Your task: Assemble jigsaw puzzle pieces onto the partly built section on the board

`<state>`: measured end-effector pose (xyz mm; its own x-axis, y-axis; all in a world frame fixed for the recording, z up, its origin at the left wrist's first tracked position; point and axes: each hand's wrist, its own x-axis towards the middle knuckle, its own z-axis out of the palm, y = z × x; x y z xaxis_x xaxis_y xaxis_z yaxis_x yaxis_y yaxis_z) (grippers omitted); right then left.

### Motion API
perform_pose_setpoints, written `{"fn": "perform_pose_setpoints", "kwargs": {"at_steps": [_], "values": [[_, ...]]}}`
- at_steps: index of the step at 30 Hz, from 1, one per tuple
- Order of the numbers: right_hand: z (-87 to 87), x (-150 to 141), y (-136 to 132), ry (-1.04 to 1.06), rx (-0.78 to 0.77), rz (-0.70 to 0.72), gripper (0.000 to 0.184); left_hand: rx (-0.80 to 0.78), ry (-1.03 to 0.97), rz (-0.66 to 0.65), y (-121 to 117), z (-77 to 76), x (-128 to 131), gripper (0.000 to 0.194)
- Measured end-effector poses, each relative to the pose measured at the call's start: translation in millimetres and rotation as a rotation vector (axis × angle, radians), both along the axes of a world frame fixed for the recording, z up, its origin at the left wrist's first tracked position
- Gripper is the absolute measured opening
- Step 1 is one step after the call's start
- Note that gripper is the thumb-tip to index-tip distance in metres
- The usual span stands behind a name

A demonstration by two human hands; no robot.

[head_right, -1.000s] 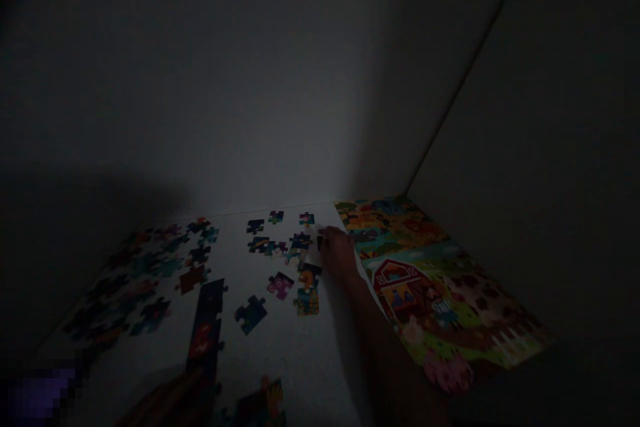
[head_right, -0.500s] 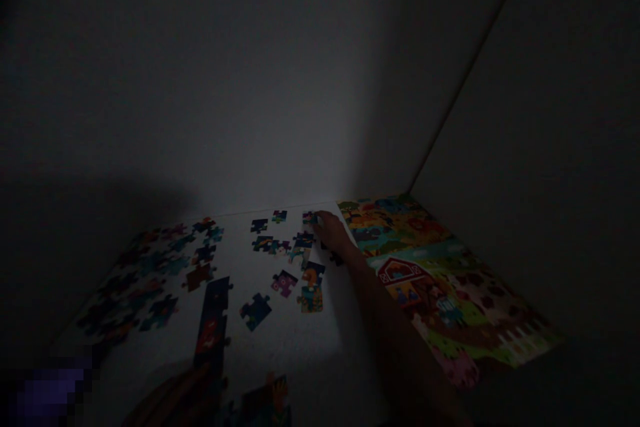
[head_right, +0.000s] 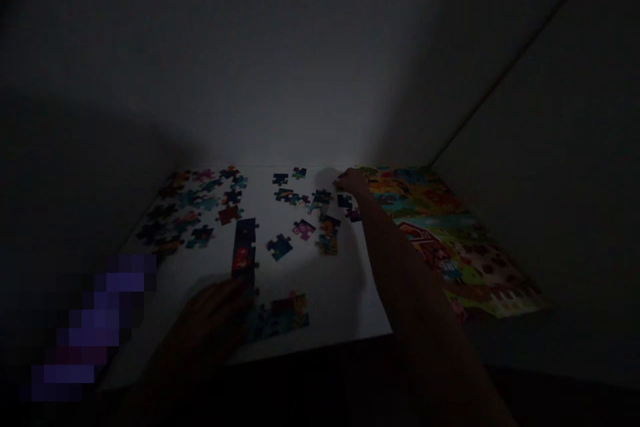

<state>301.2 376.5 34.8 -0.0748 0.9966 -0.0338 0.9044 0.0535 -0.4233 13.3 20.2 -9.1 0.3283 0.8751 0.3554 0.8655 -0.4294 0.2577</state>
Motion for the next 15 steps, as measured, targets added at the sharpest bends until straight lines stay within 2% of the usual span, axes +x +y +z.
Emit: {"fn": "perform_pose_setpoints", "kwargs": {"at_steps": [3, 5, 6, 8, 11, 13, 15], "values": [[13.3, 17.6, -42.1, 0.109, 0.069, -0.052, 0.022, -0.022, -0.042, 0.014, -1.8, -0.7, 2.0, 0.029], [17.3, 24.7, -91.9, 0.39, 0.098, -0.03, 0.025, -0.034, -0.055, 0.029, -2.5, -1.1, 3.3, 0.029], [16.4, 25.7, -121.9, 0.539, 0.053, 0.012, 0.03, -0.037, -0.058, 0.034, -2.7, -1.2, 3.9, 0.029], [8.9, 22.7, -184.5, 0.681, -0.07, 0.163, 0.041, -0.046, -0.055, 0.045, -2.9, -1.1, 5.4, 0.029], [-11.0, 10.9, -259.2, 0.719, -0.206, 0.27, 0.034, -0.05, -0.051, 0.058, -3.0, 0.1, 7.3, 0.028], [-22.8, 3.2, -284.2, 0.697, -0.213, 0.277, 0.033, -0.055, -0.059, 0.062, -3.1, 1.5, 8.1, 0.027], [-29.5, -1.2, -291.4, 0.67, -0.16, 0.279, 0.031, -0.065, -0.068, 0.059, -3.3, 3.0, 8.4, 0.028]]}}
